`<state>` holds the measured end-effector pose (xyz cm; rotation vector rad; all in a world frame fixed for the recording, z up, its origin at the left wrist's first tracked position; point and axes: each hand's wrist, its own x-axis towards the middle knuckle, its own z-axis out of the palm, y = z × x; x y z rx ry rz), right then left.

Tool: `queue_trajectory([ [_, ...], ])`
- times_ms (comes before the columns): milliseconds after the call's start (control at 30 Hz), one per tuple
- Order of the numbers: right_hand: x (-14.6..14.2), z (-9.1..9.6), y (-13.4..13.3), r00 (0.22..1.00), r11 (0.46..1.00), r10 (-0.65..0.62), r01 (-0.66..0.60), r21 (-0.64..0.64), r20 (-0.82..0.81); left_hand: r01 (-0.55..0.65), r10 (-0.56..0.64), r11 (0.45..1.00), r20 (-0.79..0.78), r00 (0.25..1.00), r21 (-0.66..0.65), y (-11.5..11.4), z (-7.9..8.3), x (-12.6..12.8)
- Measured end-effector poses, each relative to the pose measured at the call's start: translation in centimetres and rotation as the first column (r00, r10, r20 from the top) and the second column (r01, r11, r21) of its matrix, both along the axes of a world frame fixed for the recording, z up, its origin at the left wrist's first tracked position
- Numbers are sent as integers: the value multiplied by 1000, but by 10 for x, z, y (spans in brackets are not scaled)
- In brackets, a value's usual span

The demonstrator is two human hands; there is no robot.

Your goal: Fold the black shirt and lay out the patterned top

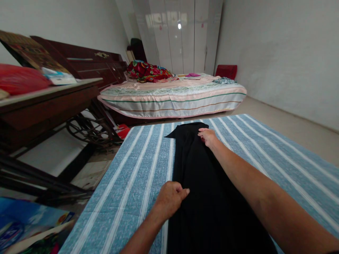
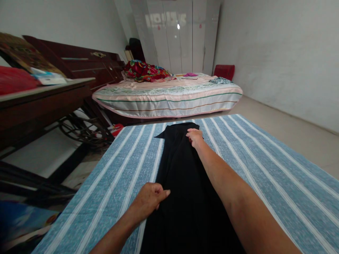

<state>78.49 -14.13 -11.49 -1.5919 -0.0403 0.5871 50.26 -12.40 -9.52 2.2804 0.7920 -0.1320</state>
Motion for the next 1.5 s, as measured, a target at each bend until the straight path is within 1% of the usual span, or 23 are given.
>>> queue_trajectory([
  [67, -1, -1, 1, 1000, 1000, 0, 0, 7, 4, 28, -20, 992, -68, 997, 122, 0, 2, -2],
  [133, -1, -1, 2, 1000, 1000, 5, -5, 5, 21, 62, -30, 964, -123, 992, 260, -2, 6, -4],
  [200, -1, -2, 2, 999, 1000, 12, -12, -8, 50, 94, -41, 928, -151, 988, 360, -7, 10, -6],
  [233, -2, -3, 2, 998, 1000, 16, -15, -19, 68, 102, -48, 908, -141, 989, 406, -10, 13, -6],
  [300, -2, -3, 2, 993, 999, 26, -21, -48, 111, 109, -84, 856, -72, 994, 505, -18, 15, -7],
  [367, -4, -2, 1, 986, 996, 38, -24, -87, 164, 133, -178, 804, 20, 984, 580, -25, 14, -6],
  [400, -5, 0, -1, 980, 994, 48, -27, -110, 193, 168, -240, 787, 44, 970, 594, -29, 13, -5],
  [467, -8, 6, -7, 965, 987, 79, -40, -157, 250, 259, -340, 774, 34, 940, 578, -35, 7, -2],
  [500, -10, 10, -11, 956, 982, 102, -53, -183, 275, 298, -368, 772, 13, 930, 562, -37, 5, -1],
  [567, -17, 18, -26, 936, 966, 166, -92, -241, 309, 343, -385, 769, -37, 922, 539, -40, 0, 3],
  [633, -28, 26, -46, 915, 937, 253, -151, -315, 314, 355, -376, 769, -73, 924, 532, -41, -2, 6],
  [700, -42, 29, -68, 889, 888, 359, -231, -398, 286, 358, -367, 769, -94, 926, 530, -42, -1, 8],
  [833, -74, 25, -107, 816, 749, 554, -400, -529, 167, 360, -349, 771, -124, 929, 525, -44, 1, 10],
  [900, -86, 20, -118, 788, 695, 604, -445, -565, 122, 360, -342, 771, -134, 930, 526, -45, 2, 10],
  [967, -94, 17, -124, 775, 665, 625, -465, -585, 94, 361, -342, 769, -139, 930, 527, -46, 3, 9],
  [1033, -99, 15, -126, 774, 656, 628, -468, -592, 85, 363, -341, 771, -141, 929, 523, -45, 3, 9],
  [1100, -101, 15, -127, 782, 666, 616, -451, -594, 97, 366, -342, 777, -144, 929, 512, -45, 3, 8],
  [1233, -102, 12, -127, 807, 698, 568, -366, -615, 164, 369, -334, 798, -160, 929, 477, -44, 1, 6],
  [1333, -103, 7, -128, 804, 704, 549, -299, -644, 227, 359, -320, 807, -164, 933, 469, -45, -2, 6],
  [1433, -112, 11, -135, 762, 709, 548, -203, -676, 345, 361, -318, 809, -172, 932, 463, -45, -3, 6],
  [1500, -126, 17, -143, 691, 722, 555, -126, -680, 462, 362, -318, 809, -174, 932, 462, -45, -4, 7],
])
